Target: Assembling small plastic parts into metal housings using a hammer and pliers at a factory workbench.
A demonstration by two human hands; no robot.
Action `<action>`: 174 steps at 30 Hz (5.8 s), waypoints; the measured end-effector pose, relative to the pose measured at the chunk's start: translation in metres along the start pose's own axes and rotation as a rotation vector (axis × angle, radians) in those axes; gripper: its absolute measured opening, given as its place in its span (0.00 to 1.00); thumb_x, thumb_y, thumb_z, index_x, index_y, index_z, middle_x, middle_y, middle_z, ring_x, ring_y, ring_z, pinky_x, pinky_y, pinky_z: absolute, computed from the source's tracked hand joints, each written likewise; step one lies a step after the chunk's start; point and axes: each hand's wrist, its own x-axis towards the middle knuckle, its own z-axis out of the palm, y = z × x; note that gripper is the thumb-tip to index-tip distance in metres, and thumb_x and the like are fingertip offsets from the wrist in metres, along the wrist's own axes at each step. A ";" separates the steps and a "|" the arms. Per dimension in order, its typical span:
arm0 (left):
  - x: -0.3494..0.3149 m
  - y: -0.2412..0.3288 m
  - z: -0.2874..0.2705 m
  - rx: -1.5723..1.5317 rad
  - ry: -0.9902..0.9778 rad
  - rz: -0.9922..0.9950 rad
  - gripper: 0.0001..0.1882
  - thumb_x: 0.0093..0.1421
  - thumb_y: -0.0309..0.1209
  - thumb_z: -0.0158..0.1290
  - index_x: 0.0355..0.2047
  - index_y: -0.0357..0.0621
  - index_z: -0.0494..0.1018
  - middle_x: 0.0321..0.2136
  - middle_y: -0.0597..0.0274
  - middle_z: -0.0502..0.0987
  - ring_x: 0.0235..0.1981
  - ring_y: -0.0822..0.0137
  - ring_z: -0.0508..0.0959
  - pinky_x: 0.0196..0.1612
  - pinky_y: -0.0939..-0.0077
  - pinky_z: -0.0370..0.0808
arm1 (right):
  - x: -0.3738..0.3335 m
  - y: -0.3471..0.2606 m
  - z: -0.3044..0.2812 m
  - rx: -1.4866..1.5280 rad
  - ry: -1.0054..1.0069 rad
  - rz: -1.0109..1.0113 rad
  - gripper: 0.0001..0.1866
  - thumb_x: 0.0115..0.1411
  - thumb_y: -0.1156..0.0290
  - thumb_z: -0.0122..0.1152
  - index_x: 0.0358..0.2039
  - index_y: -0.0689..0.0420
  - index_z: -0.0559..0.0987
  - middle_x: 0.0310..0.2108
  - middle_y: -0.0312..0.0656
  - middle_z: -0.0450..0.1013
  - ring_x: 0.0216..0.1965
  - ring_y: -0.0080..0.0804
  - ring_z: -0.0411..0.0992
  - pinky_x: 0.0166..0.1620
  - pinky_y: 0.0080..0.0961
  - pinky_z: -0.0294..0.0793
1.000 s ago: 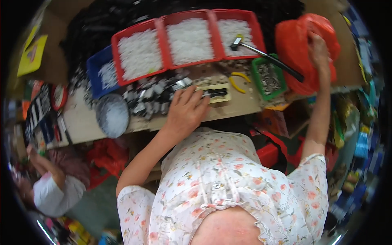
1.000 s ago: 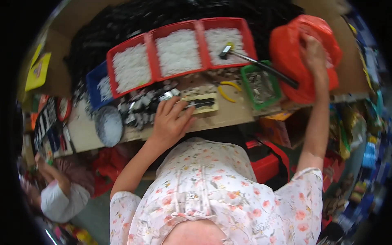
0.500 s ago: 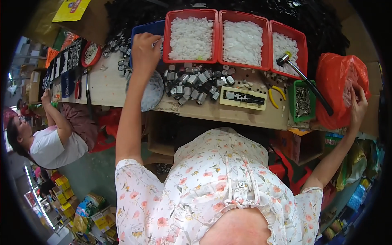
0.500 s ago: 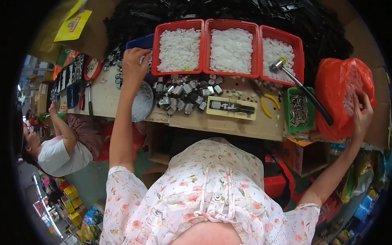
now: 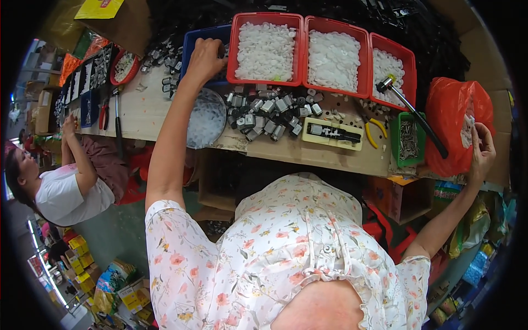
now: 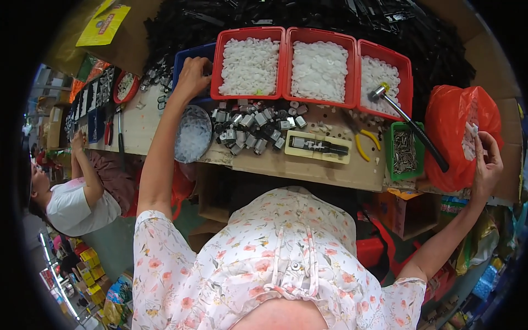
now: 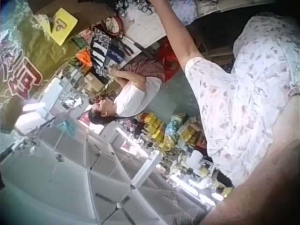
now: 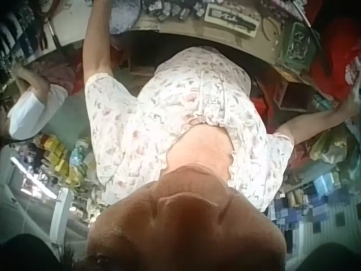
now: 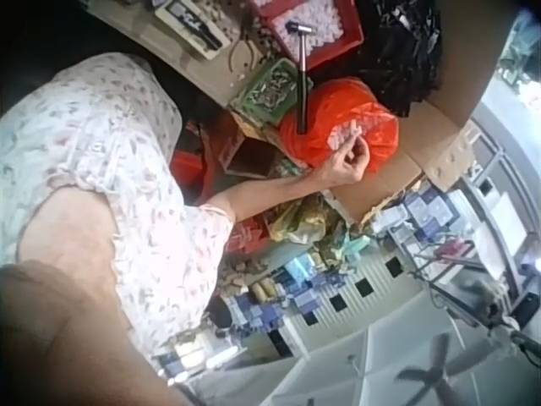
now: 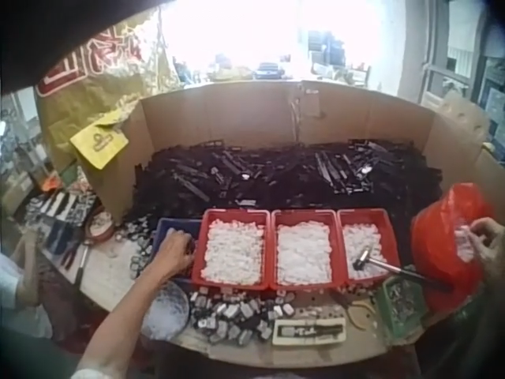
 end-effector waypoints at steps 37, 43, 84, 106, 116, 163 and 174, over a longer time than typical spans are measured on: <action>-0.130 0.022 -0.057 -0.197 -0.087 0.101 0.06 0.52 0.19 0.58 0.31 0.33 0.78 0.29 0.50 0.74 0.35 0.47 0.76 0.38 0.57 0.73 | -0.025 -0.123 0.078 0.290 -0.140 -0.303 0.09 0.63 0.81 0.59 0.44 0.63 0.79 0.39 0.33 0.73 0.41 0.17 0.70 0.45 0.15 0.67; -0.129 0.058 -0.077 -0.395 0.113 0.027 0.06 0.53 0.20 0.60 0.34 0.35 0.80 0.32 0.54 0.80 0.30 0.60 0.80 0.33 0.71 0.74 | -0.050 -0.162 0.105 0.551 -0.171 -0.186 0.08 0.61 0.84 0.59 0.41 0.64 0.79 0.38 0.33 0.73 0.40 0.16 0.70 0.44 0.15 0.68; -0.108 0.223 -0.011 -1.438 -0.187 -0.188 0.06 0.57 0.21 0.62 0.35 0.35 0.81 0.26 0.65 0.81 0.28 0.77 0.79 0.32 0.85 0.72 | -0.094 -0.173 0.166 0.520 -0.567 -0.284 0.16 0.51 0.69 0.71 0.39 0.62 0.81 0.34 0.43 0.76 0.37 0.35 0.75 0.42 0.30 0.72; -0.109 0.224 -0.002 -0.812 -0.090 0.267 0.11 0.54 0.23 0.62 0.38 0.33 0.79 0.31 0.54 0.79 0.29 0.65 0.78 0.33 0.75 0.72 | -0.098 -0.152 0.155 0.384 -0.479 -0.554 0.15 0.47 0.72 0.70 0.36 0.60 0.81 0.37 0.45 0.74 0.39 0.42 0.73 0.42 0.33 0.72; -0.111 0.217 0.024 -0.514 0.094 0.434 0.15 0.49 0.27 0.65 0.38 0.38 0.78 0.36 0.56 0.76 0.42 0.53 0.74 0.44 0.62 0.72 | -0.100 -0.125 0.175 0.223 -0.524 -0.483 0.16 0.47 0.74 0.69 0.38 0.61 0.80 0.35 0.44 0.71 0.39 0.43 0.70 0.42 0.35 0.69; -0.111 0.233 0.046 -0.555 0.188 0.496 0.13 0.51 0.27 0.62 0.37 0.37 0.77 0.34 0.58 0.75 0.38 0.55 0.74 0.40 0.64 0.71 | 0.117 -0.204 0.303 0.239 -0.066 -0.511 0.17 0.56 0.63 0.65 0.36 0.65 0.82 0.30 0.54 0.79 0.32 0.47 0.79 0.37 0.36 0.77; -0.085 0.220 0.003 -2.085 -0.037 -0.447 0.15 0.66 0.29 0.55 0.51 0.38 0.73 0.36 0.60 0.81 0.35 0.70 0.81 0.34 0.80 0.74 | -0.041 -0.173 0.195 0.805 -0.431 -0.133 0.14 0.59 0.77 0.63 0.47 0.63 0.79 0.40 0.37 0.77 0.39 0.17 0.73 0.41 0.16 0.73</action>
